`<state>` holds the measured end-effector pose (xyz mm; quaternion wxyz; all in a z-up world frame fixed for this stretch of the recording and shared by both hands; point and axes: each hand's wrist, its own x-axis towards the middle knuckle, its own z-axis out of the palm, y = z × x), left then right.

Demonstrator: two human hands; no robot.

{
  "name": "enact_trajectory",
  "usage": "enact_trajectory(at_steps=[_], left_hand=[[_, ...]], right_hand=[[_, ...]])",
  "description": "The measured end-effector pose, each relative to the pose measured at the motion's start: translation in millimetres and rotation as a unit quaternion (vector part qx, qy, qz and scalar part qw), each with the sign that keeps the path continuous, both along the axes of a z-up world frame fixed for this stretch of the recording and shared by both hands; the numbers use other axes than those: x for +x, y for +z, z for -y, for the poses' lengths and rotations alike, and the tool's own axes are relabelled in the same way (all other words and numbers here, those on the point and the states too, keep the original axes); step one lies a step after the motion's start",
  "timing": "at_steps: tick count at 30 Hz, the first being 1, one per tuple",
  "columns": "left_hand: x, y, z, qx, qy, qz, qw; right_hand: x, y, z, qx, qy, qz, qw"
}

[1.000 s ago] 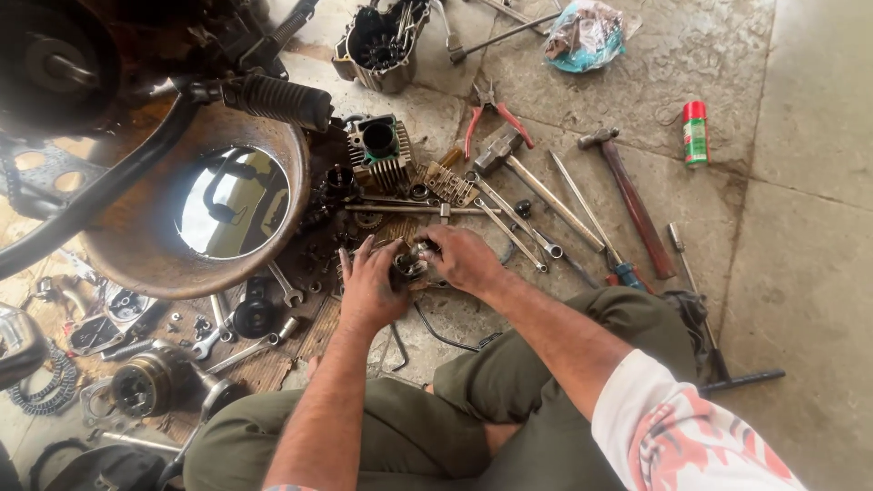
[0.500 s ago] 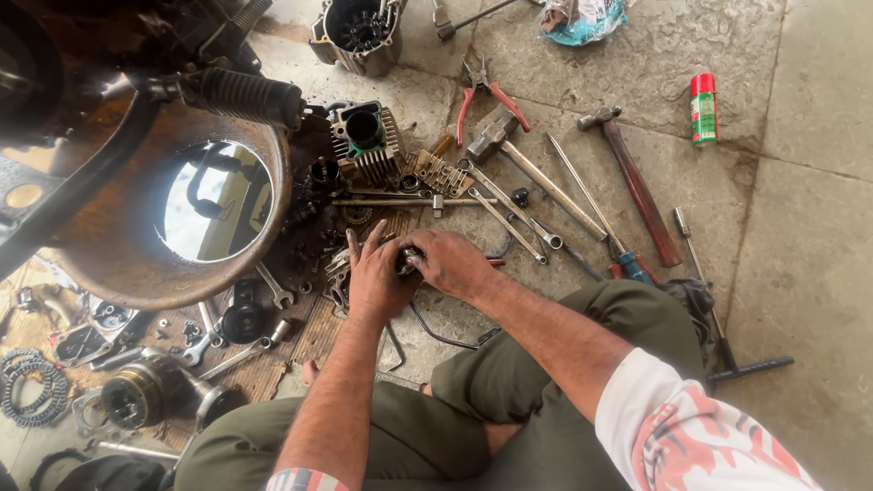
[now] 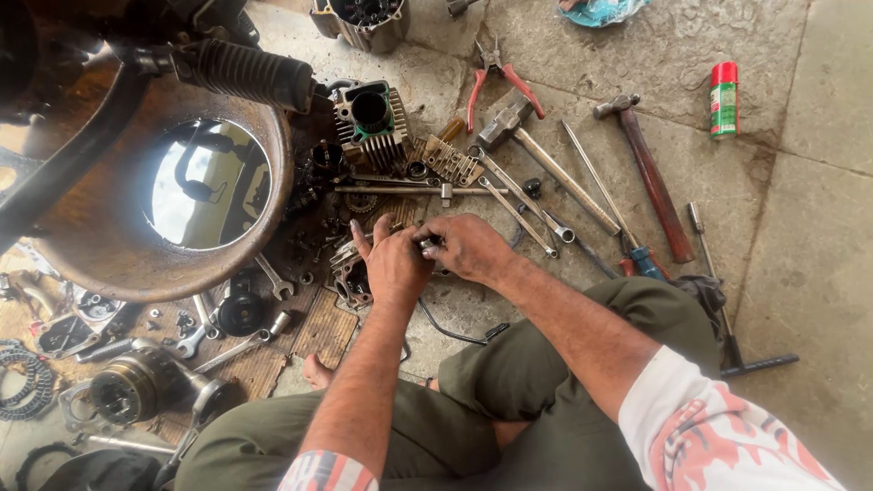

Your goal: The person sits on the workshop floor and works on a motorcycle engine cylinder and piston assembly. They use pliers and a hammer to extract and reposition small components, turn the cylinder over, and tap parts into place with the hammer by hand.

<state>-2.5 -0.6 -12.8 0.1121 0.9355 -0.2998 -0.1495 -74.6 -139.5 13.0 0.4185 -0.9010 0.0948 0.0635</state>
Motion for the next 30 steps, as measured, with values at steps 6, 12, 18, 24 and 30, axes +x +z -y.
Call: enact_trajectory(at_steps=[6,12,18,24,30], left_hand=[[-0.8,-18.7,2.9,-0.008,-0.011,0.02,1.0],[-1.3,10.9,1.6,-0.015,-0.009,0.004,1.0],[1.1,-12.0,-6.3,-0.048,-0.02,0.023,0.998],[2.4,-26.6,-4.8,-0.188,-0.128,0.175,0.958],[10.7,-17.2,5.0,-0.07,-0.104,0.037,0.991]], right_hand=[[-5.8,-1.2,14.7,-0.055,0.045,0.155,0.985],[28.7,0.8,12.6,0.089,-0.127,0.111,0.982],[62.3,-47.0,-23.4,-0.024,-0.102,0.144,0.984],[62.9,-39.3,-27.1,-0.062,-0.096,0.105,0.988],[63.7,-49.4,-22.4,-0.045,-0.082,0.098,0.991]])
